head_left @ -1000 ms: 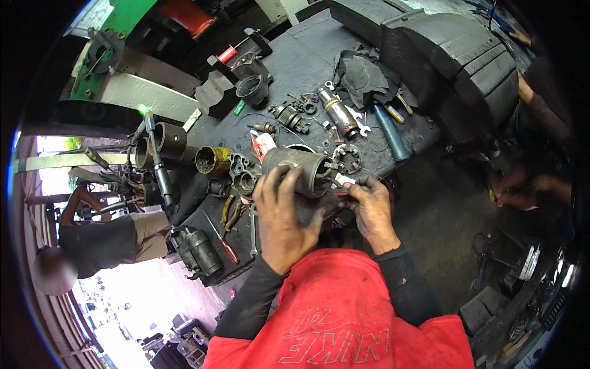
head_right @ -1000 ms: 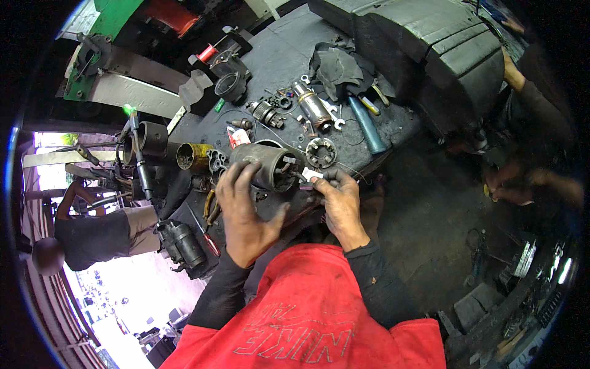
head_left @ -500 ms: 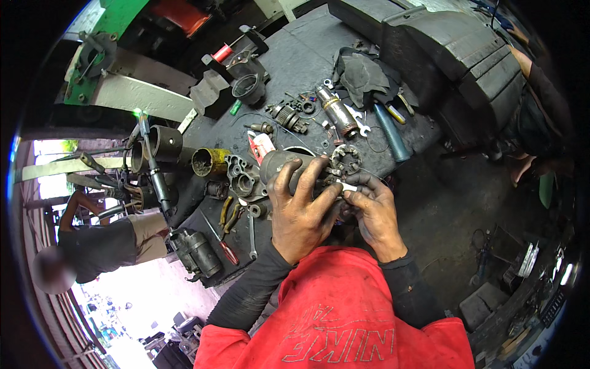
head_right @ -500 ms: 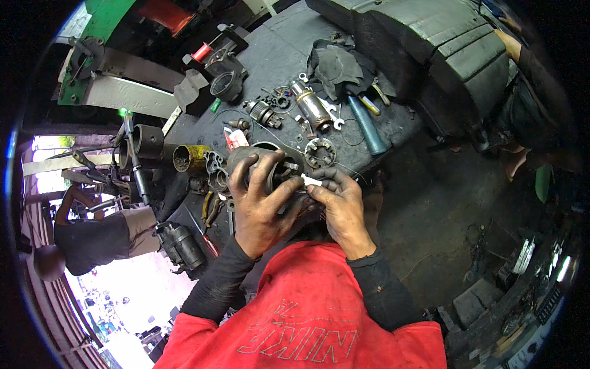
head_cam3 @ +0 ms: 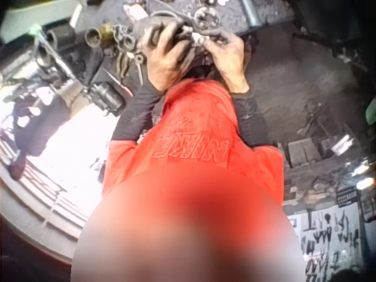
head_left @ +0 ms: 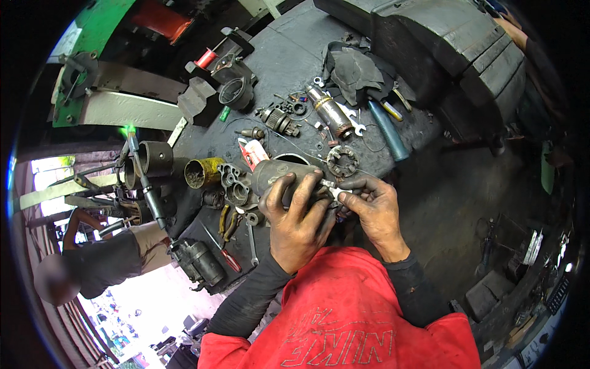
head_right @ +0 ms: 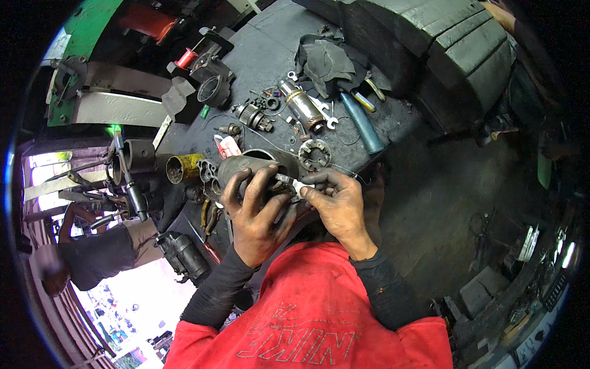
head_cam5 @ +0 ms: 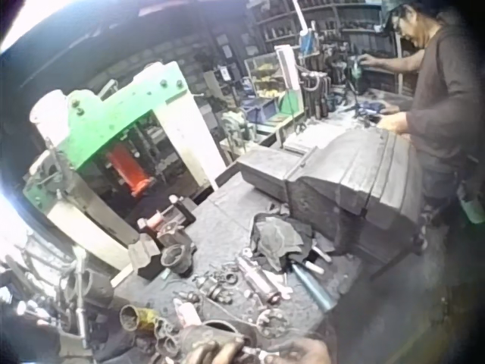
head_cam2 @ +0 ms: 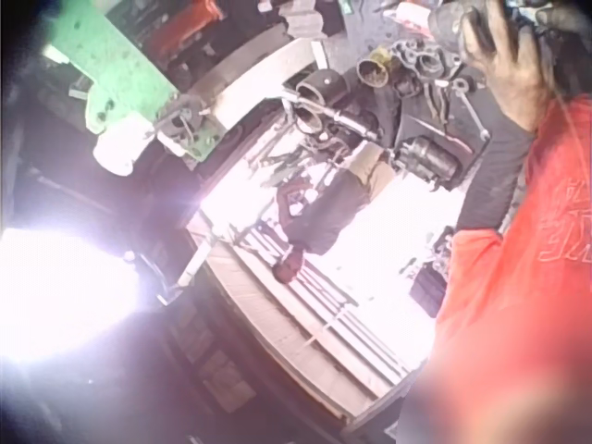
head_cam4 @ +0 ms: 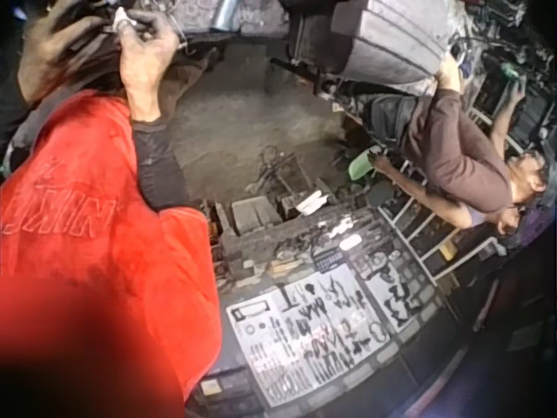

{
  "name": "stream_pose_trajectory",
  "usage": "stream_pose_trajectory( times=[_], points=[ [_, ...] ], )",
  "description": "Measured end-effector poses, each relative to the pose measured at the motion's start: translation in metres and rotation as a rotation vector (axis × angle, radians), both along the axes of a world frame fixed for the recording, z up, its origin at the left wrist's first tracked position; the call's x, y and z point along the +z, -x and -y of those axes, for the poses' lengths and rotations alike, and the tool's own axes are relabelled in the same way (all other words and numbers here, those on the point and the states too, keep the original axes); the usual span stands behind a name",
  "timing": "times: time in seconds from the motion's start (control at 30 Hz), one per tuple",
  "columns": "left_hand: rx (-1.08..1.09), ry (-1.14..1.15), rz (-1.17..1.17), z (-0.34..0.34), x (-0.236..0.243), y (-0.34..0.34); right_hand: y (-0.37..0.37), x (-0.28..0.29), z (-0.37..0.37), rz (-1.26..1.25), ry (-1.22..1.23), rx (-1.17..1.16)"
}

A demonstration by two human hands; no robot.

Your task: The person uses a blowtorch to heat small metal components on a workbench, then hammers and assembles them into a cylindrical housing. They repeatedly heat, tap, and fit parts while handling tools and components.

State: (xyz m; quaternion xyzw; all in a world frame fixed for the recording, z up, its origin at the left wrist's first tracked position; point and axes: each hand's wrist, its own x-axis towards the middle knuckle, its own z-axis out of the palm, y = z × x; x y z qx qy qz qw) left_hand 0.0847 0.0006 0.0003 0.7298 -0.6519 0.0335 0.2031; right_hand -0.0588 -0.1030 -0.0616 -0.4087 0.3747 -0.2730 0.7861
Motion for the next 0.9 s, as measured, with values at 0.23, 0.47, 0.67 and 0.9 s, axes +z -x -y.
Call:
stream_pose_trajectory(
  times=[0.23, 0.47, 0.67, 0.9],
  points=[
    [-0.019, 0.074, -0.201, -0.001, -0.005, -0.004, -0.008, 0.003, -0.001, -0.074, 0.108, -0.059],
    [-0.063, 0.039, -0.397, -0.004, 0.011, -0.035, -0.008, 0.018, -0.006, -0.066, 0.163, -0.072],
    [-0.125, -0.231, -0.257, 0.013, 0.015, -0.062, -0.011, 0.019, -0.012, -0.037, 0.183, -0.157],
    [-0.082, -0.176, -0.246, 0.014, 0.013, -0.055, -0.005, 0.014, -0.019, -0.016, 0.093, -0.186]
  ],
)
